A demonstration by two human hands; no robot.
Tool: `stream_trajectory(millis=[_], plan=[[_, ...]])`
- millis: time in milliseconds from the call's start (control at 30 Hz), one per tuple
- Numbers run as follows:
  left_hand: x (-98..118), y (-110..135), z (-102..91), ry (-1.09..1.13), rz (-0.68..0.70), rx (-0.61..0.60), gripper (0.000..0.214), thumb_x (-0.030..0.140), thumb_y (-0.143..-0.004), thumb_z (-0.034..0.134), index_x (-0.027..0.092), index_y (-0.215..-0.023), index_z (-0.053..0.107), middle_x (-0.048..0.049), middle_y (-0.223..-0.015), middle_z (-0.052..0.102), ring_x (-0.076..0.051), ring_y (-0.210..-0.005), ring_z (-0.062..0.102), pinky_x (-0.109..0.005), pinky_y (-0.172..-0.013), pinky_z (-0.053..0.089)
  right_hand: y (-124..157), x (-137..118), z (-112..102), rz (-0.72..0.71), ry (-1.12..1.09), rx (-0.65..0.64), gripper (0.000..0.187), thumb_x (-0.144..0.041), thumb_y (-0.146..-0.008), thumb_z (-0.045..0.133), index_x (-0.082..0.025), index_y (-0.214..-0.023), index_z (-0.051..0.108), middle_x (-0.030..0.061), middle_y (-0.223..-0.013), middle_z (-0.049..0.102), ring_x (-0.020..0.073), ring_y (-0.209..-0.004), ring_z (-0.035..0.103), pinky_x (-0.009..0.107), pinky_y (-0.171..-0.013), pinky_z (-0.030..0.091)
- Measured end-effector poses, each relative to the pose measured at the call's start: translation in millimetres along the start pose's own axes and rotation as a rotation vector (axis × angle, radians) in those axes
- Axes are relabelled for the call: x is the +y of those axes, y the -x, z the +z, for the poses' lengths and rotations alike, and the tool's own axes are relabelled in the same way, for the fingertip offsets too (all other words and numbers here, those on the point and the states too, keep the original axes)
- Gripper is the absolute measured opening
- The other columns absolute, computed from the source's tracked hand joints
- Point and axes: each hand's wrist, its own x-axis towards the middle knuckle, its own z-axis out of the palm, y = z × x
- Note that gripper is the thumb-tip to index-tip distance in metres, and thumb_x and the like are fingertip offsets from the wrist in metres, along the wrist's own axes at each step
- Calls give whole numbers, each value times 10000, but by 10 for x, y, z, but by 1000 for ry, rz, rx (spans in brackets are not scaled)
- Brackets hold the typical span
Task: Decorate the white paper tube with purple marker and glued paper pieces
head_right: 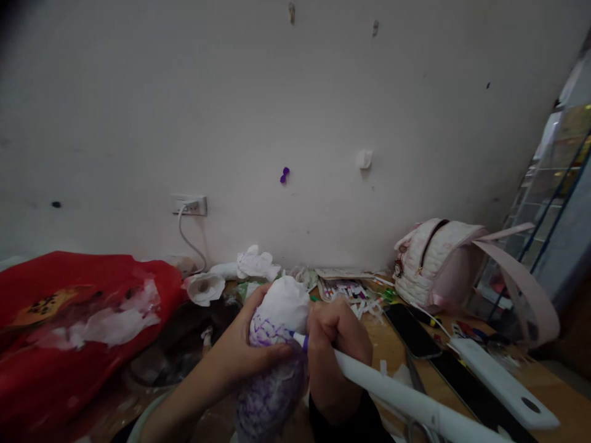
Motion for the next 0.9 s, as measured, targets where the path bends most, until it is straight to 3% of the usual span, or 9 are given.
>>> stream_trajectory(millis=[133,267,467,700,900], plan=[[-55,-23,-15,22,32,-13,776,305,-533,790,205,-1158,342,-84,-1057,561,-265,-958,557,-352,-811,430,7,10,-31,107,-204,-52,306,-62,-693,470,-205,-549,241,-78,-483,236,72,-409,287,193,-395,268],[-61,-33,-14,42,4,-2,811,303,-521,787,199,-1172,315,-102,-1095,534,-282,-999,537,-376,-855,400,4,1,-42,112,-194,-31,338,-55,-688,500,-192,-519,241,-82,-476,235,64,-410,276,185,-392,262],[-7,10,19,108,6,-12,826,306,-517,796,216,-1165,290,-110,-1141,510,-281,-1028,530,-371,-874,399,-22,19,-48,216,-388,25,302,-45,-671,477,-206,-551,251,-87,-453,252,70,-388,253,194,-383,250],[-13,33,0,77,24,22,834,288,-523,782,227,-1167,255,-113,-1185,450,-274,-1035,524,-367,-870,401,-35,30,-21,259,-375,26,296,-77,-683,496,-208,-540,272,-82,-445,290,75,-391,273,185,-380,265],[24,42,-14,43,14,7,788,281,-552,756,218,-1158,256,-99,-1089,542,-271,-972,557,-362,-824,416,-15,24,-18,230,-341,12,287,-58,-681,476,-205,-540,273,-87,-447,290,68,-384,269,182,-378,254]])
